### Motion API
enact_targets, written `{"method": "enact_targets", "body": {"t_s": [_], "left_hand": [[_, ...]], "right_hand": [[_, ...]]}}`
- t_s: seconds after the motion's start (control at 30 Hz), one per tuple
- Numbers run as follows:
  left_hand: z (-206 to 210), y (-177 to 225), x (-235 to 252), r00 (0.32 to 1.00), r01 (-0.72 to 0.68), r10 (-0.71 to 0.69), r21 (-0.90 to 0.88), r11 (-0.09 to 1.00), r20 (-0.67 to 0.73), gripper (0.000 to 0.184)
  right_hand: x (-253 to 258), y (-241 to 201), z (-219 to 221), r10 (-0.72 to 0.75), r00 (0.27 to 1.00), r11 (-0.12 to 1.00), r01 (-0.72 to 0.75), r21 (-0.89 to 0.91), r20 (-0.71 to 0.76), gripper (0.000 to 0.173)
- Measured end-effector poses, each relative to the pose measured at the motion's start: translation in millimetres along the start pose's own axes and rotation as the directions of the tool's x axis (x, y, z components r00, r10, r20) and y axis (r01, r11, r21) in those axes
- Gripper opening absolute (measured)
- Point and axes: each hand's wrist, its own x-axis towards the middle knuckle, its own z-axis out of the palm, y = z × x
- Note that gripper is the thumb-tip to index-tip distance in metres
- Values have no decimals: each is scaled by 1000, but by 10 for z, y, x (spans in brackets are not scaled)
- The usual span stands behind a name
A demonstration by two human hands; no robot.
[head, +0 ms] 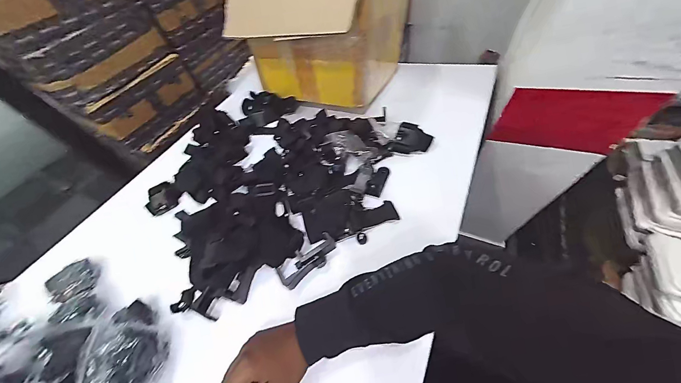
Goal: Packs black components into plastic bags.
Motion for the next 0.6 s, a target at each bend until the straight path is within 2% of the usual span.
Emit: {"method": "enact_targets", "body": {"t_s": [0.1,0.27,0.43,0.6], "left_hand": [[-8,34,-17,999,-22,25,84,996,-32,18],[69,-118,5,987,-73,88,114,991,-134,20],[42,-42,36,997,-23,33,151,988,-71,19],[5,-53,65,998,-33,38,121,992,-40,18]], "right_hand": [[10,20,-20,-5,1000,998,4,56,9,17],[33,55,-29,37,999,993,-40,108,37,20],[23,89,5,55,997,997,-58,46,58,23],[27,101,-4,85,995,990,-90,107,58,23]]}}
